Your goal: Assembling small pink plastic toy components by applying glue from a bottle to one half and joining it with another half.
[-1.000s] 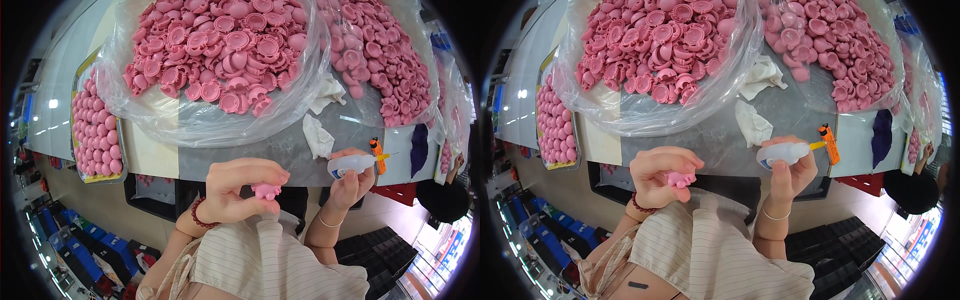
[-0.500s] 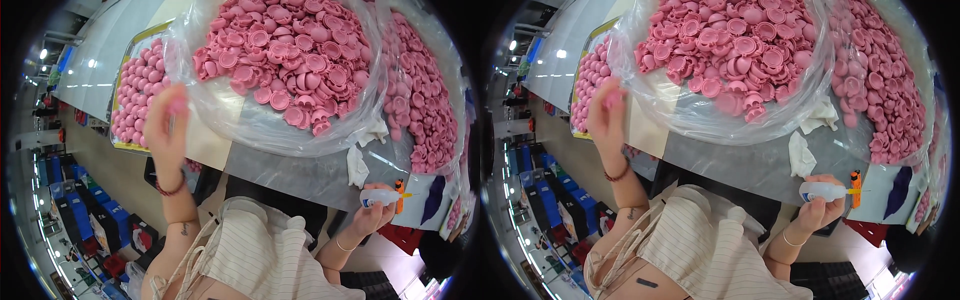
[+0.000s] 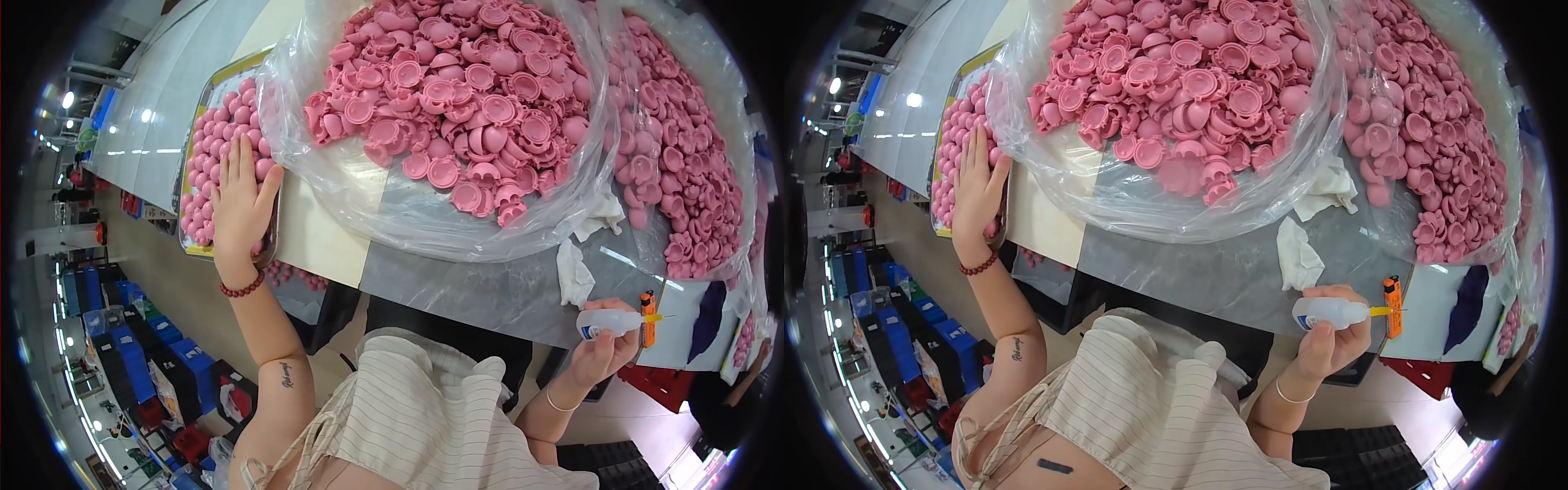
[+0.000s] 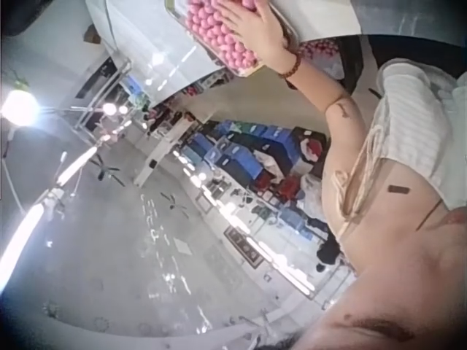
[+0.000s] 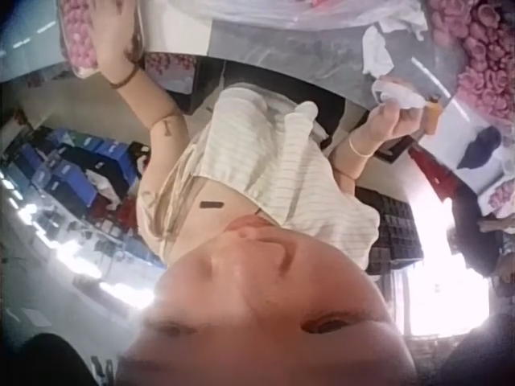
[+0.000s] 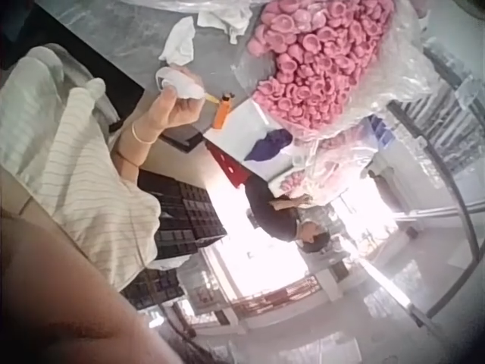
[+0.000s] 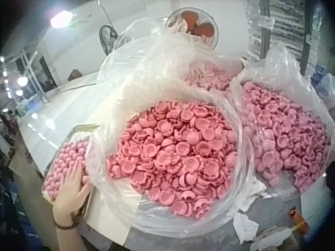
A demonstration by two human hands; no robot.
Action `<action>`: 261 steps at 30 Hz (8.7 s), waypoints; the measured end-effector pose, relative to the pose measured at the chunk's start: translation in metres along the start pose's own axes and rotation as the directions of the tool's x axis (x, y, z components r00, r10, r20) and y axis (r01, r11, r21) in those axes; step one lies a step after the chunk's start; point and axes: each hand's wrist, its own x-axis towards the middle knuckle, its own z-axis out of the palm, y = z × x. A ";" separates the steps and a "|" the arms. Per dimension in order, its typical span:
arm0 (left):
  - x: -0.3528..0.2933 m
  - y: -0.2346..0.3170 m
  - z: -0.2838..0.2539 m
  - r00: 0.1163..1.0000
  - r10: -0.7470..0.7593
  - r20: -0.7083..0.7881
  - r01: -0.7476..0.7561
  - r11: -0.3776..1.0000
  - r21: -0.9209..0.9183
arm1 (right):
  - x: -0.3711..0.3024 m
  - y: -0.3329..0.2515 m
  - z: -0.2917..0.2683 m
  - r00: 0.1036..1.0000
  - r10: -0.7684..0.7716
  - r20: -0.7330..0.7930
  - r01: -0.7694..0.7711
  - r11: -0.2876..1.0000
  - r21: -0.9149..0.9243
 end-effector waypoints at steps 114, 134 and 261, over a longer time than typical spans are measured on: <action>-0.100 0.186 -0.021 0.691 0.723 -0.024 0.714 -0.686 -0.141 | 0.041 0.004 -0.128 0.860 -0.061 -0.506 -0.236 0.833 -0.501; -0.092 0.185 -0.013 0.748 0.664 0.013 0.593 -0.658 -0.464 | 0.125 0.006 -0.039 0.935 0.126 0.332 0.211 0.556 -0.804; -0.102 0.184 -0.036 0.644 0.759 -0.095 0.686 -0.628 -0.366 | 0.005 0.007 0.001 0.956 -0.105 -0.272 0.030 0.964 -0.265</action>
